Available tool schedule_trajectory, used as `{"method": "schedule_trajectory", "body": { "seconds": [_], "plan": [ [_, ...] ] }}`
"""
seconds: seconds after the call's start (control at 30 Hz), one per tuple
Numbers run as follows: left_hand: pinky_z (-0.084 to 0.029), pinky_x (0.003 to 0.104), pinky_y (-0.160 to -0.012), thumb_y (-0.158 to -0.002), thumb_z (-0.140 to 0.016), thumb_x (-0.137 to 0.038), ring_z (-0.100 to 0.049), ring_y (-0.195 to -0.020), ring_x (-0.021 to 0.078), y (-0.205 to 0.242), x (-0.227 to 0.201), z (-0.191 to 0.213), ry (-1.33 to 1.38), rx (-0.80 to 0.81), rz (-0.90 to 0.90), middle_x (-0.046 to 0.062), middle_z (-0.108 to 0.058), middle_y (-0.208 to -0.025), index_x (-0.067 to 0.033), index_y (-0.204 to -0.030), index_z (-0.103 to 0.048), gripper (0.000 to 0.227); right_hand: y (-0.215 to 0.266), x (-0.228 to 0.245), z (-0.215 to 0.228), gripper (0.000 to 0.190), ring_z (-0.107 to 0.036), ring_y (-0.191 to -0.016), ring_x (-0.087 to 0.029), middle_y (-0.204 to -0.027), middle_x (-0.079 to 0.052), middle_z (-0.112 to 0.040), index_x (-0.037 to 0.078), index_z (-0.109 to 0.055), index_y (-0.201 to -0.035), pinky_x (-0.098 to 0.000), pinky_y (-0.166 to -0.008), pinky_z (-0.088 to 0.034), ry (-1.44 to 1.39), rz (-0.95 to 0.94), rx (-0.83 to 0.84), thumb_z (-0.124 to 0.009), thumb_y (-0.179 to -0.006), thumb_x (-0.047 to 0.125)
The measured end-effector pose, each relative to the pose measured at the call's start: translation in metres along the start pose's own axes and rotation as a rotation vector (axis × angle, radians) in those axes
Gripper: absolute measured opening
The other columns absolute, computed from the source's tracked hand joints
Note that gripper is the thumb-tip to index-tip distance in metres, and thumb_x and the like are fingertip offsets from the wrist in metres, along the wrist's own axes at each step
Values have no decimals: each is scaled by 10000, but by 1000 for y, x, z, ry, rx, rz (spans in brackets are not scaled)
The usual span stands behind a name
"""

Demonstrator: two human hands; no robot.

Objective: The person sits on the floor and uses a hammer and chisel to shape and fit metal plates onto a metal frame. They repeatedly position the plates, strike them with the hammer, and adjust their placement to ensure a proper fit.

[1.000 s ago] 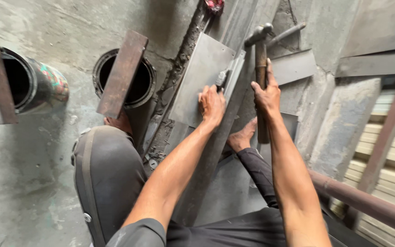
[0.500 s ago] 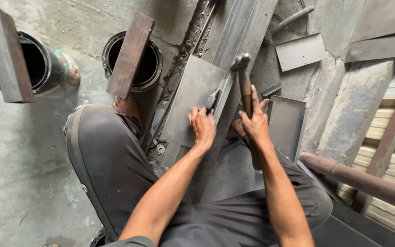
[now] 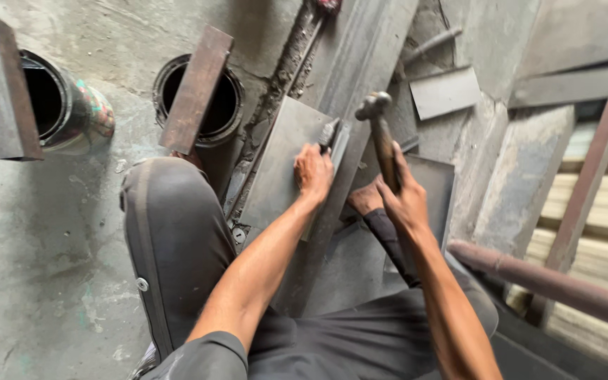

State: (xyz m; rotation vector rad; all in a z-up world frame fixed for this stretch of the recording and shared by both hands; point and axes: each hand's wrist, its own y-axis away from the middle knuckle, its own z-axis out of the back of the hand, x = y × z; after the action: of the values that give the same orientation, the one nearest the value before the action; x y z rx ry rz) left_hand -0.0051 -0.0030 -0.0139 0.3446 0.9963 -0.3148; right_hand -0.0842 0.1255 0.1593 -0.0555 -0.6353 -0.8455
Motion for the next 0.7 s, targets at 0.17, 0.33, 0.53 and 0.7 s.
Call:
{"method": "schedule_trajectory", "body": {
  "seconds": [0.17, 0.33, 0.53, 0.7],
  "plan": [
    [-527, 528, -741, -858, -719, -214, -644, -910, 376, 7, -7, 10, -81, -31, -41, 106, -681, -957, -73, -909, -696, 152, 59, 43, 35, 850, -775, -772, -305, -1147, -196, -774, 365, -237, -1620, -422, -754, -635, -97, 74, 58, -688, -928, 169],
    [-535, 520, -725, -841, -730, -204, -648, -936, 365, 7, -13, 17, -90, -33, -31, 85, -689, -954, -82, -882, -703, 132, 39, 87, 18, 844, -762, -812, -307, -1073, -227, -741, 320, -237, -1635, -415, -754, -637, 93, 88, 147, -702, -950, 158],
    [-537, 523, -716, -814, -739, -192, -631, -932, 364, 0, -8, 10, -71, -106, -113, 77, -678, -947, -81, -862, -688, 131, 50, 107, 37, 714, -754, -810, -241, -921, -191, -754, 185, -374, -1578, -402, -726, -594, -51, 279, 34, -696, -941, 204],
    [-525, 536, -674, -805, -752, -209, -615, -916, 377, 3, 5, 2, -125, -37, -113, 92, -663, -923, -68, -828, -677, 162, 42, 70, 18, 658, -717, -868, -383, -962, -221, -738, 208, -389, -1560, -482, -761, -562, 153, 321, 39, -680, -974, 278]
  ]
}}
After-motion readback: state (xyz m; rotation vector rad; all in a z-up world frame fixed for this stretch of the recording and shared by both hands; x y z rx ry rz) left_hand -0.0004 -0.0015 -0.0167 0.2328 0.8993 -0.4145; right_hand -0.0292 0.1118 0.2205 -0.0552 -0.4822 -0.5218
